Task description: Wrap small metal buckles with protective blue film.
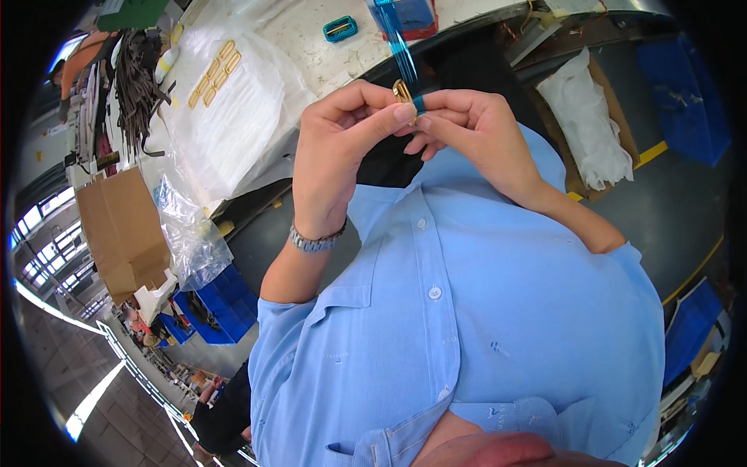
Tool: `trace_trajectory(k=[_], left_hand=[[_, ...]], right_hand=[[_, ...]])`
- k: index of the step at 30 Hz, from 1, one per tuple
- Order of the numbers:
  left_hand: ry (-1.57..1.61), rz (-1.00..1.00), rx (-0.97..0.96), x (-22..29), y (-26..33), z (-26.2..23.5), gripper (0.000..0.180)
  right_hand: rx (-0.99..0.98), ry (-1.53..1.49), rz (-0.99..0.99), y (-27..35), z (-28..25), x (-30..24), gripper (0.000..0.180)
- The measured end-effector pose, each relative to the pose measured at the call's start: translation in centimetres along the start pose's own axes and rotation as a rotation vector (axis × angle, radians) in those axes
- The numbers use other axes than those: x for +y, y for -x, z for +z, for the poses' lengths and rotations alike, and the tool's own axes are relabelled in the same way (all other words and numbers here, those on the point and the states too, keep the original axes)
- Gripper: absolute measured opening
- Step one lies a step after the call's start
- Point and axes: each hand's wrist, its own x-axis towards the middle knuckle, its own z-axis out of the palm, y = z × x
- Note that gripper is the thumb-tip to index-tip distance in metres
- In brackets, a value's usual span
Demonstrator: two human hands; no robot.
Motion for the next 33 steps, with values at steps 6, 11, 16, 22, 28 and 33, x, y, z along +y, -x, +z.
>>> trace_trajectory(k=[6,11,16,22,28,33], left_hand=[[-0.053,-0.035,-0.021,-0.5,-0.5,-0.1,0.013],[-0.083,-0.065,-0.049,-0.7,-1.4,-0.5,0.014],[0.013,-0.128,-0.068,-1.4,-2.1,-1.1,0.015],[0.068,-0.166,-0.069,-2.2,-2.4,-1.3,0.015],[0.026,-0.143,-0.069,-2.3,-2.4,-0.8,0.014],[-0.034,-0.033,0.015,-2.6,-2.5,0.2,0.02]], right_hand=[[0.011,0.033,-0.047,0.1,0.0,0.2,0.026],[0.022,0.054,-0.057,0.0,-0.1,0.5,0.026],[0.034,0.018,-0.069,-0.4,0.0,0.8,0.028],[0.04,0.034,-0.042,-0.7,-0.3,0.9,0.032],[0.056,0.067,-0.059,-0.9,-0.7,1.2,0.032],[0.064,0.055,-0.068,-0.9,-0.8,1.4,0.031]])
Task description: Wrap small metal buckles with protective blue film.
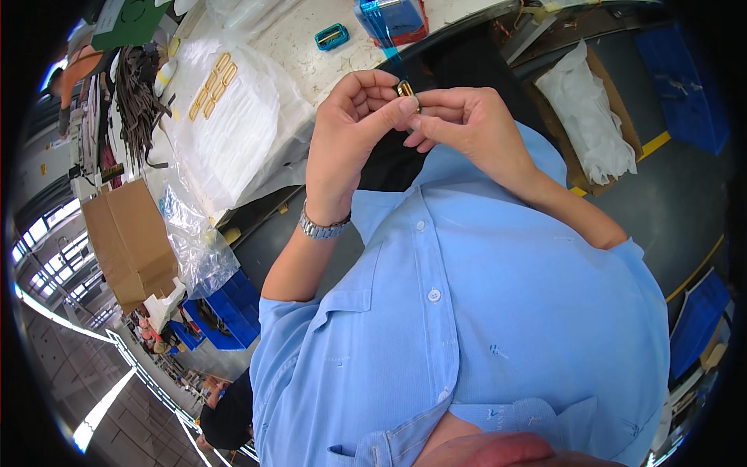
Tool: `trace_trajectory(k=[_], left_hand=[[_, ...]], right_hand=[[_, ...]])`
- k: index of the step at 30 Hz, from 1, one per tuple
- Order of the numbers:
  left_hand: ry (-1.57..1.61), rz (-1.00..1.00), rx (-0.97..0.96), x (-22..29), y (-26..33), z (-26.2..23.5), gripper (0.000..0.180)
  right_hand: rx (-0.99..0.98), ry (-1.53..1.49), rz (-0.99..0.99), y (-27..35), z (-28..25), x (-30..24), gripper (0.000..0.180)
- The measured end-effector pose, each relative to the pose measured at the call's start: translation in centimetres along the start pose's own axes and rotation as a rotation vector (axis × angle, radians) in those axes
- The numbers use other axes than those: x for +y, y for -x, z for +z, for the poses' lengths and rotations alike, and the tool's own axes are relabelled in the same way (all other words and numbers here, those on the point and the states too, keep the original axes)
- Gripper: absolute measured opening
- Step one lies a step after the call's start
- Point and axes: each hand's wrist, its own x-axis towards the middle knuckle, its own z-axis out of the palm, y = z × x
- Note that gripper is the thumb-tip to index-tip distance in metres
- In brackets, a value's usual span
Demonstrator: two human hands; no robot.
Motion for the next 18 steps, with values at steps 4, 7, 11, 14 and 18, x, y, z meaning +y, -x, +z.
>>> trace_trajectory(k=[4,7,11,14,18], left_hand=[[-0.038,-0.053,-0.075,0.0,-0.2,-0.7,0.032],[-0.021,-0.099,-0.083,-0.4,-0.7,-1.2,0.036],[-0.023,-0.123,-0.076,-0.5,-1.3,-1.7,0.034],[0.006,-0.179,-0.049,-0.4,-1.5,-2.2,0.037],[0.006,-0.225,-0.072,0.4,-1.6,-2.2,0.037]], right_hand=[[-0.021,0.0,-0.001,0.0,0.0,-0.1,0.03],[-0.018,-0.008,0.018,-0.1,-0.1,-0.2,0.03],[-0.088,-0.183,0.106,-0.3,-0.4,-0.1,0.034],[-0.116,-0.36,0.18,0.0,-0.5,-0.1,0.039],[-0.128,-0.34,0.181,0.4,-0.9,-0.3,0.037]])
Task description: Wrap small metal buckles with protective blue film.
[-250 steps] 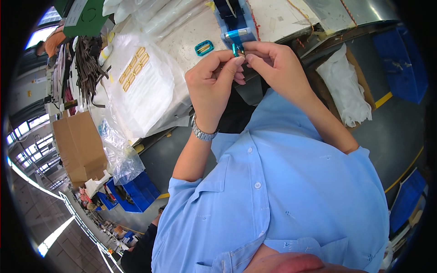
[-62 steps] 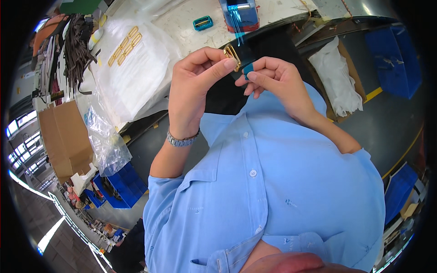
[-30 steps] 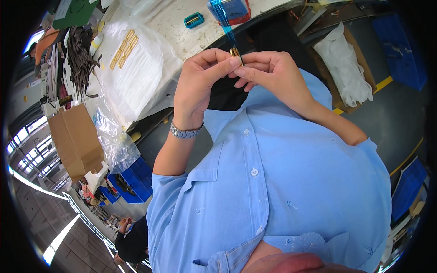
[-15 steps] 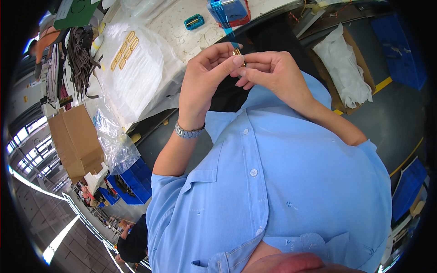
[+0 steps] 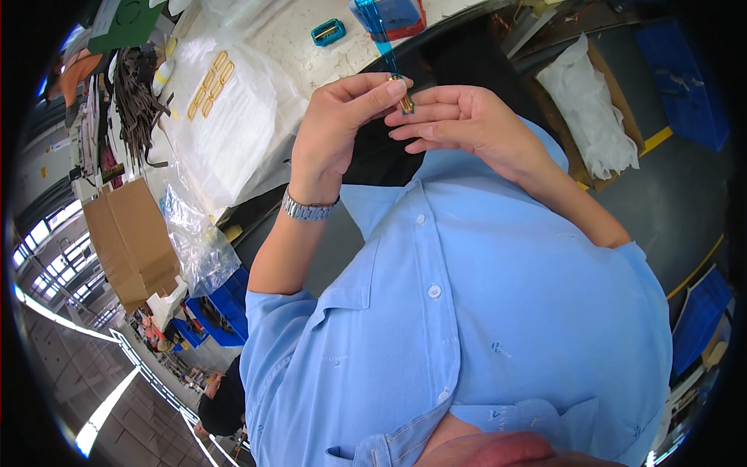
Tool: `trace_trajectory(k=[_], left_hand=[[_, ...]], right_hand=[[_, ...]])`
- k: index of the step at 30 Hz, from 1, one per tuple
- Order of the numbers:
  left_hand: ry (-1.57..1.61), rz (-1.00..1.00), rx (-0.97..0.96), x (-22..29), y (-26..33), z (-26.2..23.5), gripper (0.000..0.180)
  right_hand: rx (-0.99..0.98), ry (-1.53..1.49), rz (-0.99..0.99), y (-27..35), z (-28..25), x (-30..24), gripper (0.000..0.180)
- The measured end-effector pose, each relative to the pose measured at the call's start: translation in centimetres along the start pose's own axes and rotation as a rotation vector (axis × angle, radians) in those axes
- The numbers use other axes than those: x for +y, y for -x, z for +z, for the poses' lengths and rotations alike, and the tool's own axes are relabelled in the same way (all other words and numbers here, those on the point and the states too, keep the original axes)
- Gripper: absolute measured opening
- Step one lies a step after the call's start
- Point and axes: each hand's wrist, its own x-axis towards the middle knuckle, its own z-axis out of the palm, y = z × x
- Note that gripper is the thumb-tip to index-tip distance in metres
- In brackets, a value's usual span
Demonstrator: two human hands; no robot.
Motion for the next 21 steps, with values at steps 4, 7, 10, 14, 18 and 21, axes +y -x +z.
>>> trace_trajectory(k=[4,7,10,14,18,21], left_hand=[[0.027,-0.016,-0.076,-0.2,-0.2,-0.9,0.032],[0.038,-0.063,-0.11,0.1,-0.3,-1.1,0.031],[0.054,-0.09,-0.134,0.3,-0.5,-1.3,0.033],[0.054,-0.146,-0.173,0.9,-1.2,-1.9,0.037],[0.067,-0.289,-0.242,1.6,-2.8,-2.8,0.041],[0.101,-0.369,-0.277,2.1,-3.6,-3.1,0.041]], right_hand=[[-0.035,0.206,-0.044,-0.4,-0.1,-0.7,0.028],[-0.006,0.385,-0.091,-0.6,-0.4,-0.5,0.029],[0.082,0.698,-0.148,-0.7,-0.2,-1.2,0.039],[0.174,0.923,-0.589,-2.0,-0.8,-0.6,0.062],[0.101,0.757,-0.549,-3.2,-1.3,-0.7,0.071],[0.066,0.637,-0.423,-3.8,-1.3,-0.9,0.072]])
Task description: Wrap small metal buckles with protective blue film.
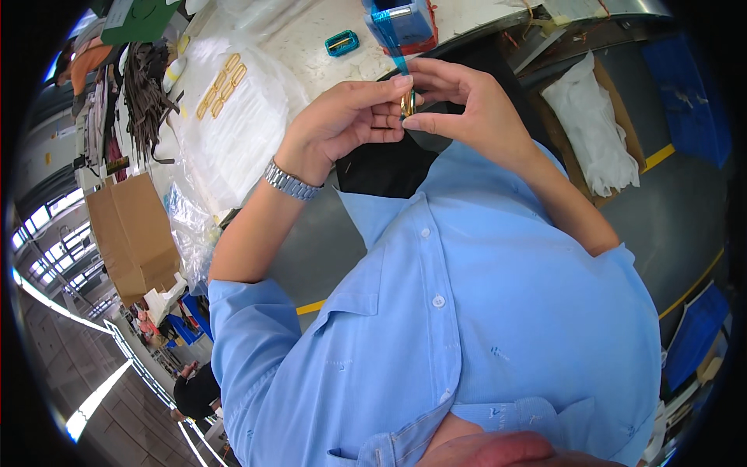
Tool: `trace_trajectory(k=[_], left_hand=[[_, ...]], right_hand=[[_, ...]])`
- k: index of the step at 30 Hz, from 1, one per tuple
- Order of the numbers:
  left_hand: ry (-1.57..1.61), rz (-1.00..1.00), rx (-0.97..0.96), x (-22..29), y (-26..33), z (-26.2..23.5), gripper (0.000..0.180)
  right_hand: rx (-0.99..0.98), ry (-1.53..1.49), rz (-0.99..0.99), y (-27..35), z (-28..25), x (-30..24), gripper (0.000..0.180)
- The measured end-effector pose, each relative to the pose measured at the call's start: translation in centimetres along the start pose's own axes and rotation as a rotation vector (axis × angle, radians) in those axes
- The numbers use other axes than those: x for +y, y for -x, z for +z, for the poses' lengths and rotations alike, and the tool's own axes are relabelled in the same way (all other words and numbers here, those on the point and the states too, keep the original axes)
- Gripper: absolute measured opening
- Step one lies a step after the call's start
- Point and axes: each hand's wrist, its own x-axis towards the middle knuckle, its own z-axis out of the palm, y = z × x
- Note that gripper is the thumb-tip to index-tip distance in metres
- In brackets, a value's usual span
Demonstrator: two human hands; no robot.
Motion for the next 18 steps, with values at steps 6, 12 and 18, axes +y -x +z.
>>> trace_trajectory(k=[6,12,18], left_hand=[[0.087,-0.072,0.024,0.6,-0.4,0.4,0.038],[0.156,-0.079,0.014,0.1,-0.5,0.6,0.038],[-0.321,0.463,0.37,-3.9,1.6,3.7,0.025]], right_hand=[[-0.008,-0.148,0.068,-0.2,0.7,0.1,0.066],[0.037,-0.059,0.037,-0.2,1.1,0.0,0.058],[0.091,-0.176,0.114,-0.3,1.0,-0.9,0.05]])
